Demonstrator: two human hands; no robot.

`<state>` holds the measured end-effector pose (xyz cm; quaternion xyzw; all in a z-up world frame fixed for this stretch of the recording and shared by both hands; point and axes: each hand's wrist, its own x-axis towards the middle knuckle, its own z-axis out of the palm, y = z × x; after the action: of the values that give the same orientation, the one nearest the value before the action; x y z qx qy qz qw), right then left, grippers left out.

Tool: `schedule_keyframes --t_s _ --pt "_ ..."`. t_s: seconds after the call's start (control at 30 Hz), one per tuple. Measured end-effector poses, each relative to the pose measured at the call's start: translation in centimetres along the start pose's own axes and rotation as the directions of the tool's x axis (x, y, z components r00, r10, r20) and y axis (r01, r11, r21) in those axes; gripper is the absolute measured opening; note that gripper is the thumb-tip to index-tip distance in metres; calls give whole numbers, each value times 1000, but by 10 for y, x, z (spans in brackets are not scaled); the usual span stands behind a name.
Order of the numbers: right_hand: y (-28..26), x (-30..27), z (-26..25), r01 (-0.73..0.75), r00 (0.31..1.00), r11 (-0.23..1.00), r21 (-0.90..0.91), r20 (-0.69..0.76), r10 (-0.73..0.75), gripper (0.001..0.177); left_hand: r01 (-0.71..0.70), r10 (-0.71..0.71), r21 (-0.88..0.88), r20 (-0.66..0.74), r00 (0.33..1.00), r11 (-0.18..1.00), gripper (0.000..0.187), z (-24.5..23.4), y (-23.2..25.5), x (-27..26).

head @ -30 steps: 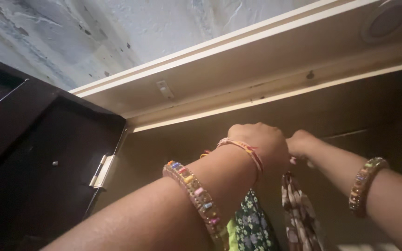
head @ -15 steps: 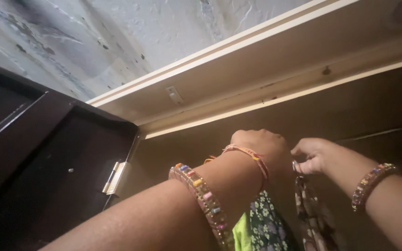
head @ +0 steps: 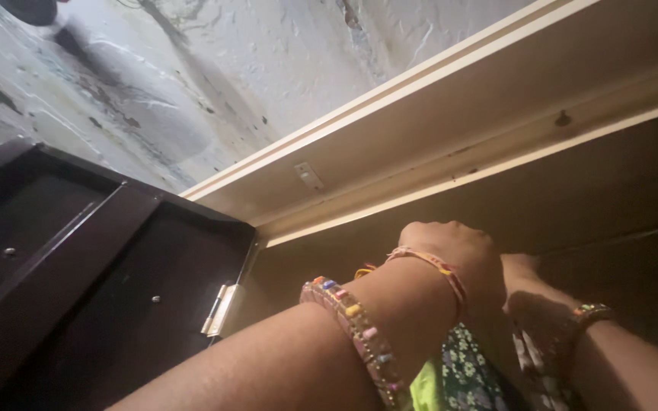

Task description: The person removes several garments from a wardrobe, folds each one by hand on the floor, and then returns them to the wardrobe on hangers. The sequence repeats for multiple items including a yellow garment, a red floral garment, and a pink garment.

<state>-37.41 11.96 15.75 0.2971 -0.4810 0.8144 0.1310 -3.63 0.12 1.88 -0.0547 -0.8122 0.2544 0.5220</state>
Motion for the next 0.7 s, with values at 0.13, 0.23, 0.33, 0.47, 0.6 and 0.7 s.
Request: schedule_keyframes --t_s 0.13,0.23,0.33,0.47,0.6,0.7 --pt "15 3 11 12 1000 1000 -7 0 -12 14 11 -11 29 4 1000 1000 45 3 -4 3" --pt "18 4 12 25 1000 1000 -17 -17 -25 14 -12 14 49 -26 1000 999 42 10 -10 5" --pt "21 5 17 35 999 999 -27 -29 -36 15 26 -21 52 -95 995 998 33 22 -14 9" --pt "25 5 29 54 997 998 -40 -44 -55 16 20 -18 84 -25 1000 996 33 26 -18 15" --pt "24 3 36 84 994 994 -72 -70 -89 17 83 -75 93 -83 994 992 28 23 -14 16" --pt "18 2 34 115 987 988 -104 -103 -126 18 101 -95 103 -68 993 989 30 18 -10 12"
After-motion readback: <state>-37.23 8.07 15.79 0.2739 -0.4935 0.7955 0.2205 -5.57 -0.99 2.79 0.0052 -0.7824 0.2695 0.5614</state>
